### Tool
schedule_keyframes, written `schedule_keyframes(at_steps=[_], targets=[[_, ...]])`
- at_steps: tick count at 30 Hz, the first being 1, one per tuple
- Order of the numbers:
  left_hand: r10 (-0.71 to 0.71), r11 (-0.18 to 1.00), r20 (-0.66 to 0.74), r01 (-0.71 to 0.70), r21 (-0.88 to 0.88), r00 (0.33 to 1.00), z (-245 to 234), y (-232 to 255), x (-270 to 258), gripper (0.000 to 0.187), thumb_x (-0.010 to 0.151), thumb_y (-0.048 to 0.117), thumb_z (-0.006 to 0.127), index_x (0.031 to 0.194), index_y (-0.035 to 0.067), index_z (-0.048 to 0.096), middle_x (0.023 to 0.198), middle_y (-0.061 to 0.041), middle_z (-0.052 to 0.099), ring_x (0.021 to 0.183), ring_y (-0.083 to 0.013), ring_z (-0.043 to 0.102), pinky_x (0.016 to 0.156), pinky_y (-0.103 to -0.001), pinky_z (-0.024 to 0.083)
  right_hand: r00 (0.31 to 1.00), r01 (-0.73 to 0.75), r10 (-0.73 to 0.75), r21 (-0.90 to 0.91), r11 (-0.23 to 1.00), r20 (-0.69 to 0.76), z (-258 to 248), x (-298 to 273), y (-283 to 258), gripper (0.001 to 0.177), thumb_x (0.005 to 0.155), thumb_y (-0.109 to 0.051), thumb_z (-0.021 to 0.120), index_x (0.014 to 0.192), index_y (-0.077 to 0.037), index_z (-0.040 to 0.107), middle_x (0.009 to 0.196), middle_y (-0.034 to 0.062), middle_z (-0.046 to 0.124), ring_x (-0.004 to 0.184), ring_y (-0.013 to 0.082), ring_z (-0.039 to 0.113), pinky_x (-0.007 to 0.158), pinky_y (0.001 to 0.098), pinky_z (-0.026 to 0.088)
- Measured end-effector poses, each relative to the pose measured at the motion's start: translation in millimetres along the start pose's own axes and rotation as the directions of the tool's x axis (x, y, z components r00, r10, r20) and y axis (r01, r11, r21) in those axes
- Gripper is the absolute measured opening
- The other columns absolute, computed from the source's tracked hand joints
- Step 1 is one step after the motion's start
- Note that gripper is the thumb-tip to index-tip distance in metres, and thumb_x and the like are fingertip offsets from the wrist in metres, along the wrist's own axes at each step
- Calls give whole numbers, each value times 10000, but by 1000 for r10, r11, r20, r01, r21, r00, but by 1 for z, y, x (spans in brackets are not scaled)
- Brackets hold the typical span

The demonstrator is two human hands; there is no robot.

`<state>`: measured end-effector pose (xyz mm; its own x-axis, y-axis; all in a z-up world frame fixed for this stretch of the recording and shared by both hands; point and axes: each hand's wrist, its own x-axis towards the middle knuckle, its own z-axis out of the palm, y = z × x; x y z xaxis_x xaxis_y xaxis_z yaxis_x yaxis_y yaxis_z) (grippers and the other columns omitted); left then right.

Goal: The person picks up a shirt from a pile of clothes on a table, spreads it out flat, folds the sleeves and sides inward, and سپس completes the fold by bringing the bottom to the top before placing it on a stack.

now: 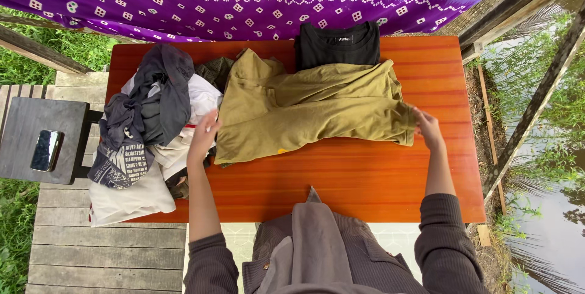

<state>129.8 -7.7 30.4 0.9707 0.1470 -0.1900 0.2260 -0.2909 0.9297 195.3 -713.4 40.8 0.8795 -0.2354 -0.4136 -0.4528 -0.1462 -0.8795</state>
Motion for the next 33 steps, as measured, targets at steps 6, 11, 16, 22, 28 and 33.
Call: schedule_keyframes(at_steps=[6,11,16,22,28,33], targets=[[-91,994,-79,96,58,993,31,-69,-46,577,957,235,694,1462,33,504,1436,-214,538,1321,-307,535,1082,-409,441,996,-16,19,-39,999,85,-2,-17,9,515,878,-454,743,1227,-78,689,1033,-32,727,864,53,637,686,262,468],[-263,913,-283,333,236,922,38,-70,-68,554,945,340,687,1406,64,554,1281,-172,658,1142,-331,646,957,-453,500,995,-39,78,-483,875,61,-13,-17,4,502,910,-422,855,1042,54,767,956,117,672,841,188,574,738,361,467],[-302,868,-283,385,312,910,33,-68,-65,516,951,483,648,1224,45,681,1029,-167,727,993,-338,685,875,-440,510,977,189,-164,-197,962,139,-23,-20,1,411,927,-394,752,1089,-16,735,1062,7,688,1011,105,605,902,280,461],[-186,970,-217,215,116,958,-2,-60,-66,450,1015,419,629,1057,-25,697,837,-85,636,806,-177,552,739,-348,459,973,184,-174,-56,981,152,-32,-25,1,354,1086,-346,592,1171,-11,667,1038,12,679,973,79,584,890,261,469],[-212,970,-108,223,95,971,-41,-44,-103,396,989,366,643,994,-28,685,771,-23,596,739,-113,481,695,-300,435,973,225,-214,-183,957,81,-60,-54,9,330,1050,-296,651,1125,25,665,980,11,686,903,64,581,786,255,475],[-370,922,32,363,132,928,-37,-61,-130,414,958,359,690,928,-52,725,784,-63,633,744,-150,536,702,-336,461,1000,23,-17,-231,973,26,-60,-78,27,298,1060,-302,674,1130,-13,689,926,33,674,796,116,559,680,281,440]])
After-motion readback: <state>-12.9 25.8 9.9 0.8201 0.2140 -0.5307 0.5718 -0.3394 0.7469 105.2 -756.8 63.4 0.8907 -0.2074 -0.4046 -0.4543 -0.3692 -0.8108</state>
